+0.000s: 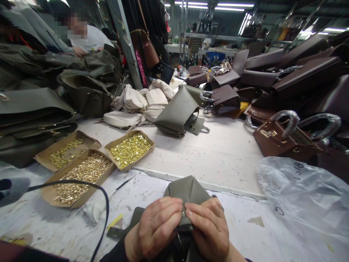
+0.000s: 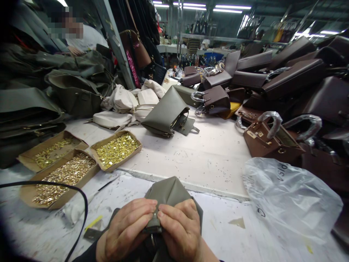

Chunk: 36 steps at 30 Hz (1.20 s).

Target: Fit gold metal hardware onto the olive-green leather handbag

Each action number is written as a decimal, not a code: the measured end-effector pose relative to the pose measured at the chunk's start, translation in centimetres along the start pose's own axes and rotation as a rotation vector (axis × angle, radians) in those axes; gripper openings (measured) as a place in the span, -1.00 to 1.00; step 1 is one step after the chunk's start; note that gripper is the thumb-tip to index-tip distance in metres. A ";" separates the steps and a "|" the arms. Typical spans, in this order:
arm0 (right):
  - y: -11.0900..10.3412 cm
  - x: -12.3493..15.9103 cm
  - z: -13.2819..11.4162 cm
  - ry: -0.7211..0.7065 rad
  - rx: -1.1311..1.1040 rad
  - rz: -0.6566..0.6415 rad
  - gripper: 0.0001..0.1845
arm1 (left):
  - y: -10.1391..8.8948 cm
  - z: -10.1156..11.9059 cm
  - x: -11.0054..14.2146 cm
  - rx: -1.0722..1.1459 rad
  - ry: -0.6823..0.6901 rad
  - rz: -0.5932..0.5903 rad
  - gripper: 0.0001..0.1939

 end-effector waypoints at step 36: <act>4.0 0.6 8.5 1.066 -0.941 -0.037 -0.48 | 3.7 -5.8 -4.1 0.451 -1.038 -0.292 -0.78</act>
Point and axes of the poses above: each hand's wrist, its own x-axis away from the middle knuckle, its own y-axis out of the palm, z = x × y, the point moved 5 cm from there along -x, towards the middle knuckle, and after that the axes turned 1 degree about -x, right-handed, at the moved point
